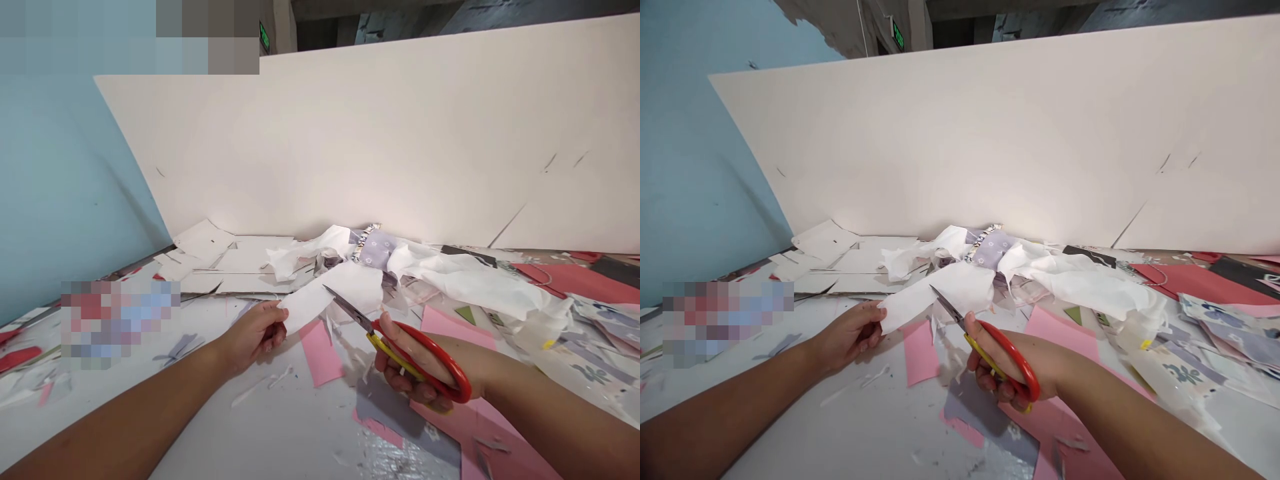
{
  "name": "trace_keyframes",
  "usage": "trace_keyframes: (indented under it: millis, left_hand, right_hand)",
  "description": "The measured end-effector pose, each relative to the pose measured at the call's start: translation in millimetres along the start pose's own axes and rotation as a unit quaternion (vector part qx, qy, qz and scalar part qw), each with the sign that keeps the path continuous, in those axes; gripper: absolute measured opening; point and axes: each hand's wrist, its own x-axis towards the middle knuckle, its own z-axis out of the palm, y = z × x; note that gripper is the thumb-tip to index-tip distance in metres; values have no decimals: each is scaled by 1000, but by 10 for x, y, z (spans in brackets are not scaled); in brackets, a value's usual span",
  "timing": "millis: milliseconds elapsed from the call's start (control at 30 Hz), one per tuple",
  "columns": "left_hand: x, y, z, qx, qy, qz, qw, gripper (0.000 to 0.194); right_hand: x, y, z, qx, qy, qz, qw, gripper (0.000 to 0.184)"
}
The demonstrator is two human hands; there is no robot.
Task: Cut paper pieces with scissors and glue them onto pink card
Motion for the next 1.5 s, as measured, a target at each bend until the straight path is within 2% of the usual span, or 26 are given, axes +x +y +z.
trace_keyframes:
  millis: [167, 333, 500, 833, 1100, 1500]
  left_hand:
    - [9, -16, -10, -21, 2, 3, 1000, 17]
    - [20, -34, -25, -42, 2, 6, 999, 15]
    - [27, -28, -35, -52, -19, 13, 998, 14]
    - [25, -26, -30, -71, -20, 24, 997, 13]
    - [15, -30, -34, -62, -33, 30, 997, 15]
    - [34, -38, -39, -88, -13, 27, 996, 11]
  right_hand:
    - [19, -12, -4, -25, -18, -27, 999, 79]
    - [17, -94, 18, -27, -5, 0, 1000, 81]
    - [57, -184, 0, -21, -18, 15, 1000, 80]
    - [117, -125, -31, -36, -38, -11, 999, 87]
    - [126, -202, 38, -29, -31, 3, 999, 86]
    - [181, -79, 10, -23, -31, -13, 999, 79]
